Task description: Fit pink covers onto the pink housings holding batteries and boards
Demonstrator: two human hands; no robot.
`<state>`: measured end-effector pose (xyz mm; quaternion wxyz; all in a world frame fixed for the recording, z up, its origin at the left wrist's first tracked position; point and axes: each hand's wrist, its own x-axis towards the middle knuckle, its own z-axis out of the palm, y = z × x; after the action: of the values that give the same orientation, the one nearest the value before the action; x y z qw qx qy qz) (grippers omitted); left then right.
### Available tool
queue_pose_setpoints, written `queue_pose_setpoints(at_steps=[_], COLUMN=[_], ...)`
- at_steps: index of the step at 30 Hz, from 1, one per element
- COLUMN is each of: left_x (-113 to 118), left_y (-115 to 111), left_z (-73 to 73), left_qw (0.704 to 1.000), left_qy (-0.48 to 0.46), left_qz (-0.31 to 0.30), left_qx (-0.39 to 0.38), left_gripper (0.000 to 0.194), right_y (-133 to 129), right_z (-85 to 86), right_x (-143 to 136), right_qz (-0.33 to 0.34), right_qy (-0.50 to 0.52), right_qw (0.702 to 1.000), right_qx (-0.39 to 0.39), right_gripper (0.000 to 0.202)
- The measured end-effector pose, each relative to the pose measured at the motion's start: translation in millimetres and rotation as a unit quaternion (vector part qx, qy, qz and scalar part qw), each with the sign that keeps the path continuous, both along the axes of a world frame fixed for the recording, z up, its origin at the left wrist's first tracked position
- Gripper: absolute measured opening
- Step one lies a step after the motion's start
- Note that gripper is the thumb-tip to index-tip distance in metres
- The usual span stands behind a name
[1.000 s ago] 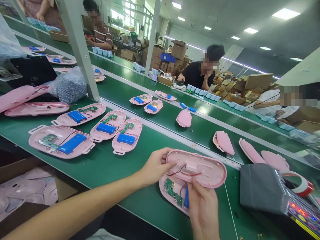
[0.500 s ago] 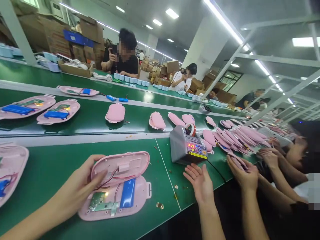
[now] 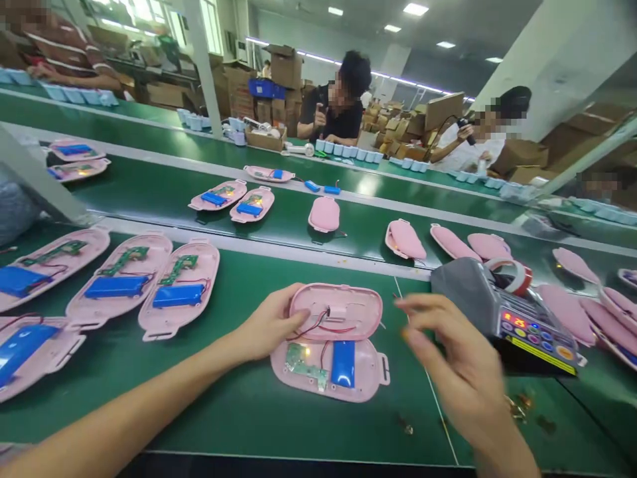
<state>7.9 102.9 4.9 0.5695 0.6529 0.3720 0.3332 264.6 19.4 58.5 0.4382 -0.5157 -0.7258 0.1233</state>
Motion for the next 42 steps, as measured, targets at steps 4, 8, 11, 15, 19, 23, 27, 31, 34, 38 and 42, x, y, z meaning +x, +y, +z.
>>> queue_pose_setpoints(at_steps=[4, 8, 11, 15, 19, 23, 27, 31, 34, 38, 42], left_x=[-2.4, -3.6, -3.9, -6.6, -8.5, -6.6, -6.6, -17.4, -35.1, -52.8, -43.8], left_y=[-1.8, -1.3, -0.9, -2.1, -5.0, -8.8, -14.5, -17.2, -13.8, -9.7, -11.1], left_z=[-3.5, -5.2, -5.5, -6.3, -5.6, -5.0, -5.1, 3.4, 12.7, 12.9, 12.3], left_qw=[0.999, 0.998, 0.998, 0.999, 1.000, 0.999, 0.996, 0.988, 0.971, 0.939, 0.935], left_qy=[-0.034, -0.041, -0.045, -0.018, -0.005, -0.006, 0.022, 0.057, 0.104, 0.197, 0.194], left_qz=[-0.030, -0.038, -0.032, -0.030, -0.002, 0.024, 0.006, -0.070, -0.151, -0.216, -0.200], left_qx=[-0.006, 0.002, 0.005, 0.010, 0.008, 0.020, 0.084, 0.126, 0.156, 0.180, 0.220], left_gripper=[0.027, 0.018, 0.017, 0.013, 0.014, 0.018, 0.023, 0.030, 0.044, 0.095, 0.083], right_y=[60.6, 81.6, 79.9, 80.7, 91.8, 94.0, 78.2, 45.9, 14.7, -14.6, -15.6], right_z=[5.2, -11.6, -18.8, -18.8, -9.8, -1.8, -3.6, -10.0, -21.6, -50.7, -79.3], right_x=[-55.8, -69.2, -71.0, -73.5, -64.0, -53.4, -53.8, -53.5, -52.8, -60.4, -68.4], right_qz=[0.165, 0.187, 0.171, 0.067, 0.010, 0.113, 0.125, 0.116, 0.098, 0.097, 0.071], right_qy=[-0.221, -0.321, -0.354, -0.330, -0.239, -0.194, -0.195, -0.244, -0.314, -0.341, -0.310], right_qw=[0.961, 0.928, 0.917, 0.936, 0.964, 0.950, 0.967, 0.956, 0.904, 0.891, 0.925], right_qx=[-0.020, 0.005, 0.065, 0.099, -0.117, -0.217, -0.102, 0.111, 0.273, 0.285, 0.207], right_gripper=[0.020, 0.022, 0.022, 0.023, 0.034, 0.017, 0.014, 0.014, 0.016, 0.022, 0.038])
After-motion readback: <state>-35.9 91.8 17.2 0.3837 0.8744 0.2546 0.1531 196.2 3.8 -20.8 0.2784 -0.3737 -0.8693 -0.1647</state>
